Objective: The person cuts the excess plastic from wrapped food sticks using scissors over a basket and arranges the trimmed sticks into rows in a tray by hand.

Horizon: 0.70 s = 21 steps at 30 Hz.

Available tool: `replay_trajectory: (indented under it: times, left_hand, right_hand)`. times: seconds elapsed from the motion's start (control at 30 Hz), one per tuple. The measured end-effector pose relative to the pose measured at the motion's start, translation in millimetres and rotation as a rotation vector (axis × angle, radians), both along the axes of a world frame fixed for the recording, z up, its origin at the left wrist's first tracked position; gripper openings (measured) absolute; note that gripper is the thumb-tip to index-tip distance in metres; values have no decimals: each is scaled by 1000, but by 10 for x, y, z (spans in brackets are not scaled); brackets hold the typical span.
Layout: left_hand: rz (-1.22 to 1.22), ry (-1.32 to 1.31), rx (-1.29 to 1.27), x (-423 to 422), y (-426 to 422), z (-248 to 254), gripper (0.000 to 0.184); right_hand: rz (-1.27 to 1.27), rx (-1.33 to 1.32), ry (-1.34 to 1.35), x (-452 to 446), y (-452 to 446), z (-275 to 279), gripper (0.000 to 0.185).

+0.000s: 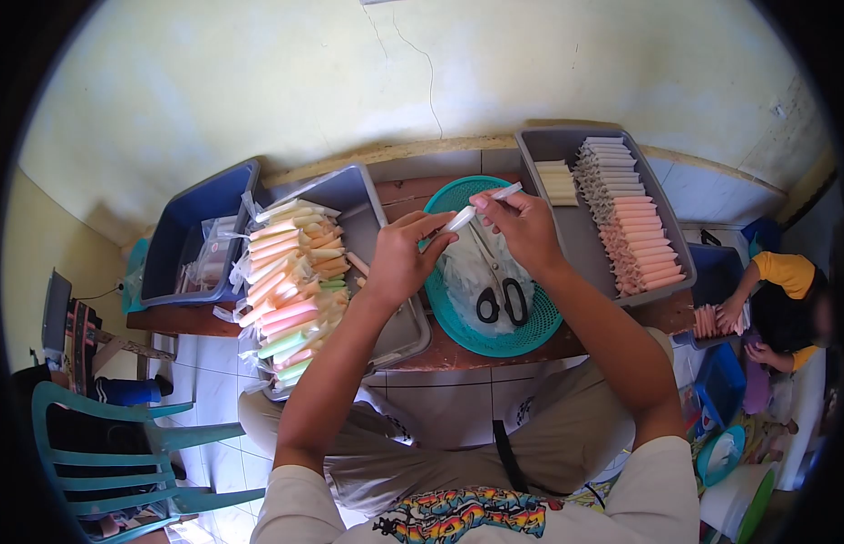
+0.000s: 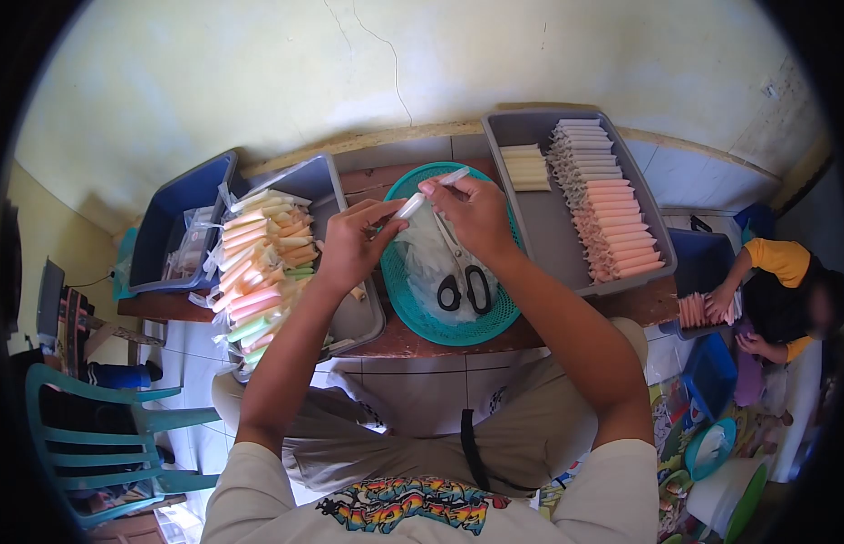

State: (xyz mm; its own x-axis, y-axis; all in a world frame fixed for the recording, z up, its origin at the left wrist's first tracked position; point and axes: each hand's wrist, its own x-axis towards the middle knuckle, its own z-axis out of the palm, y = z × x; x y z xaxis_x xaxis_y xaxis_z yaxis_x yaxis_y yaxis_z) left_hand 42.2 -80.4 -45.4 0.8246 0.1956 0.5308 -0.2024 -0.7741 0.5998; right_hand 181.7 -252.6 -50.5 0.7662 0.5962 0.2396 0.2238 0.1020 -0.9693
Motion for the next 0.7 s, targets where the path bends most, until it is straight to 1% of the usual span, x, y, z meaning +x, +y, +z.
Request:
replay_trajectory:
  times: [0.1,0.33,0.4,0.53,0.6,0.7]
  left_hand:
    - [11,-14,51,-29,20,-22,35]
    - [29,21,12,-44,21,-78,35]
    - [27,11,8,-46,30,-89,35]
    - [23,7,24,-57,45,-85,35]
    - [11,-13,27,-55,56,-111,36]
    - [10,-10,7,-71,60,-119,36]
  right_hand:
    - [-8,2,-13,27,-3,-48,31]
    - [-43,-8,65,43,-15,-53,32]
    - [-34,-16,77,77,-34,-50,27]
    - [-56,-13,75,114,-56,-64,27]
    - [-64,18,64,126,-66,-70,33]
    - [-94,13,51,139,-92,-34,33]
